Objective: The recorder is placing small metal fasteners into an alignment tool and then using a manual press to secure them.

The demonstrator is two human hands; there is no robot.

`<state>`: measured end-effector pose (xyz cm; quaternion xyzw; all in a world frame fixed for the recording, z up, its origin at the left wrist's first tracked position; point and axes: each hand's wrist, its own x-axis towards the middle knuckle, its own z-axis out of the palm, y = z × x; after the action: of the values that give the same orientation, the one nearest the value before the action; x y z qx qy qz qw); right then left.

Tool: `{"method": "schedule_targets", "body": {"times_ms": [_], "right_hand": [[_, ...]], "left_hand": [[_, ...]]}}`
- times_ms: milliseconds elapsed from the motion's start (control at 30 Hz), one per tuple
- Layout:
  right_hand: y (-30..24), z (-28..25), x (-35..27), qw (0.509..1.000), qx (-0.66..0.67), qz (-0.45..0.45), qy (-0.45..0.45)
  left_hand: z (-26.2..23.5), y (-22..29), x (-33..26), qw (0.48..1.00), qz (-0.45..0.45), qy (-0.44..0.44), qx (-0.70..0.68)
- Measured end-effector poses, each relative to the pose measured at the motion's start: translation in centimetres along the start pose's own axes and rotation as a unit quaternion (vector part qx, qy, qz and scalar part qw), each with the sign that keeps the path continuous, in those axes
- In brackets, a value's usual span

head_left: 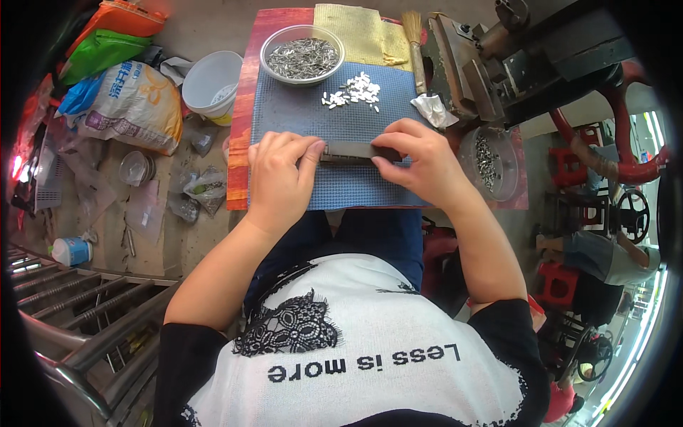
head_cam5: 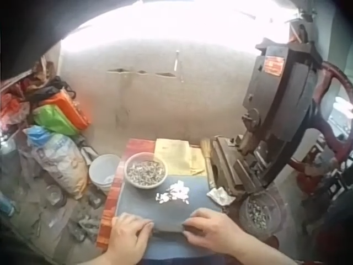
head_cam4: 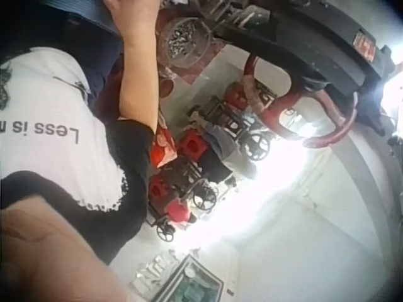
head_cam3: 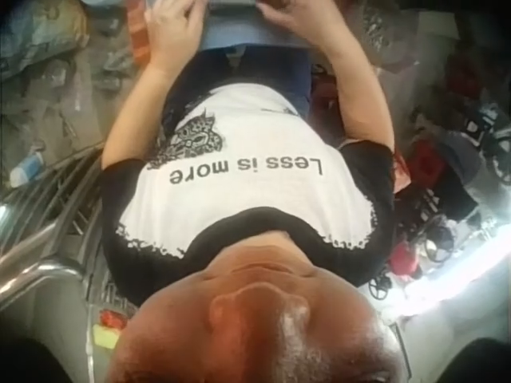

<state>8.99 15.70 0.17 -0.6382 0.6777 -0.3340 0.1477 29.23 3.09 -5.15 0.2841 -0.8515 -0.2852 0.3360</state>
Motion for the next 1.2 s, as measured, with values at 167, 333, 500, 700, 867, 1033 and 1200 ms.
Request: {"method": "schedule_targets", "body": {"times_ms": [167,333,500,700,867,1033,1200], "right_hand": [[0.3,0.6,0.2,0.997,-0.055,-0.040,-0.024],[0.3,1.0,0.4,0.997,-0.050,-0.057,-0.029],[0.3,1.2,0.3,0.996,-0.049,-0.067,-0.032],[0.4,0.9,0.2,0.995,-0.045,-0.079,-0.034],[-0.5,0.2,0.4,0.999,-0.013,-0.019,-0.047],[0.9,0.9,-0.1,0.995,-0.012,-0.062,-0.076],[0.3,-2.8,-1.2,0.999,0.036,-0.024,-0.007]], "left_hand": [[-0.1,0.1,0.0,1.000,0.001,-0.015,0.011],[0.0,0.0,0.0,1.000,0.001,-0.013,0.020],[-0.3,0.4,0.2,0.999,0.003,-0.030,0.034],[-0.4,0.6,0.3,0.998,-0.010,-0.048,0.034],[-0.9,1.3,0.3,0.994,-0.035,-0.097,0.020],[-1.2,1.7,0.9,0.987,-0.003,-0.159,0.028],[-0.9,3.8,5.0,0.978,0.065,-0.171,-0.098]]}}
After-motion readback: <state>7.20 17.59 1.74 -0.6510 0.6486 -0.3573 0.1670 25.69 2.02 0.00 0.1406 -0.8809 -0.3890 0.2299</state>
